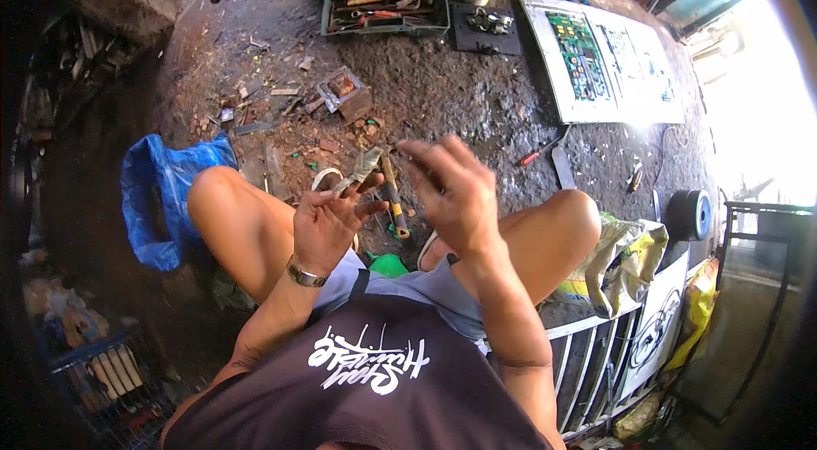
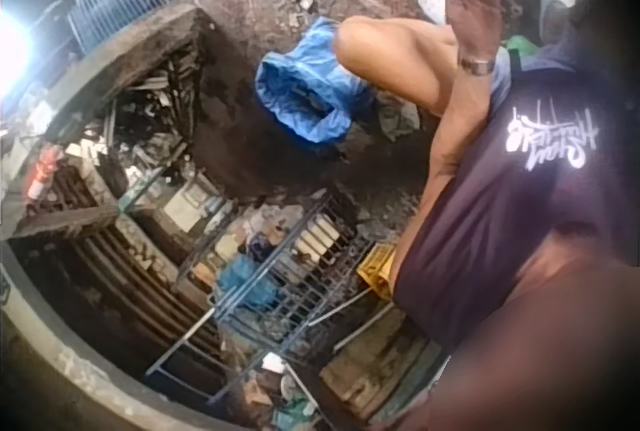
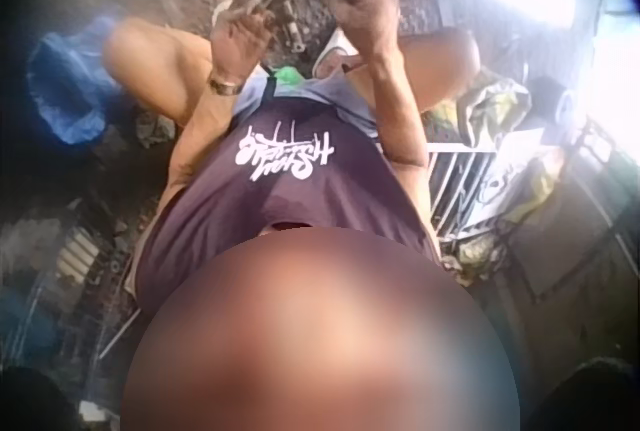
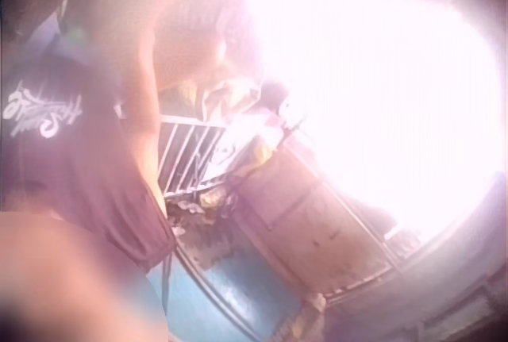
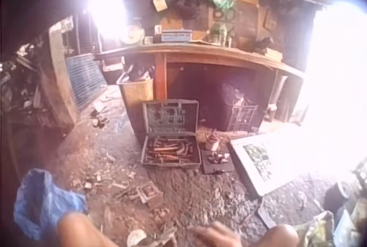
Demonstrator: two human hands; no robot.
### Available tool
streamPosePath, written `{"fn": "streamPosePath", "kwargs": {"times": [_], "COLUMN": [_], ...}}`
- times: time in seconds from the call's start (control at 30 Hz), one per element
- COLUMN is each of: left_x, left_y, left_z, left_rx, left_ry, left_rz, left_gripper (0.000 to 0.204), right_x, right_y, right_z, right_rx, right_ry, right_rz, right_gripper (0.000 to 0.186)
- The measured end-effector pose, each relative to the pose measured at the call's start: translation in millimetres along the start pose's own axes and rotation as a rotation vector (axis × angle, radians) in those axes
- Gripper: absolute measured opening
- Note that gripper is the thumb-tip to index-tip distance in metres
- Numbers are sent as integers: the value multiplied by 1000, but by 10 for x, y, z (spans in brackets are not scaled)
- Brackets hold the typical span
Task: The person sits on the floor and uses a hammer to strike a small metal component placed in a metal frame. The person then picks up a cloth and wipes the component before striking it again with the hammer.
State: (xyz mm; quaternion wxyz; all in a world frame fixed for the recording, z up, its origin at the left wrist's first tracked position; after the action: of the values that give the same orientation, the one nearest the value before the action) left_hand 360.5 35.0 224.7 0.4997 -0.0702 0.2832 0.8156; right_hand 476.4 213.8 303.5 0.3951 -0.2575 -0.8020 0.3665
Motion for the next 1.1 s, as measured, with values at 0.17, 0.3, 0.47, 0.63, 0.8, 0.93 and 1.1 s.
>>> {"fn": "streamPosePath", "kwargs": {"times": [0.17,0.3,0.47,0.63,0.8,0.93,1.1], "left_x": [-65,-203,-284,-312,-436,-456,-452], "left_y": [-53,-18,44,-27,-37,-5,-68], "left_z": [56,107,230,313,380,469,559], "left_rx": [241,-57,-115,-23,518,725,541], "left_ry": [-126,-152,-149,42,135,-2,84], "left_rz": [442,237,147,324,616,679,601], "left_gripper": [35,41,39,29,13,12,28], "right_x": [-179,-246,-357,-403,-253,-45,77], "right_y": [-111,-285,-372,-435,-481,-359,-229], "right_z": [-4,-80,-36,36,44,3,1], "right_rx": [84,317,349,200,155,33,306], "right_ry": [-1,-87,3,192,127,-152,-246], "right_rz": [53,-34,-158,-345,-95,-43,-4], "right_gripper": [25,31,31,30,35,37,22]}}
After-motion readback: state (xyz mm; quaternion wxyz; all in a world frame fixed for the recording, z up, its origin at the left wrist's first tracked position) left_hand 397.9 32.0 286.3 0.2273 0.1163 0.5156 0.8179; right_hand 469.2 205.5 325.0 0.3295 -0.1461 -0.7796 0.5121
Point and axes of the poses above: each hand's wrist, its own x-axis towards the middle knuckle, its own z-axis out of the palm, y = z × x, the point moved 1 cm from there along x, towards the middle knuckle, and after that the axes turned 15 degrees about y, right-handed, at the moved point
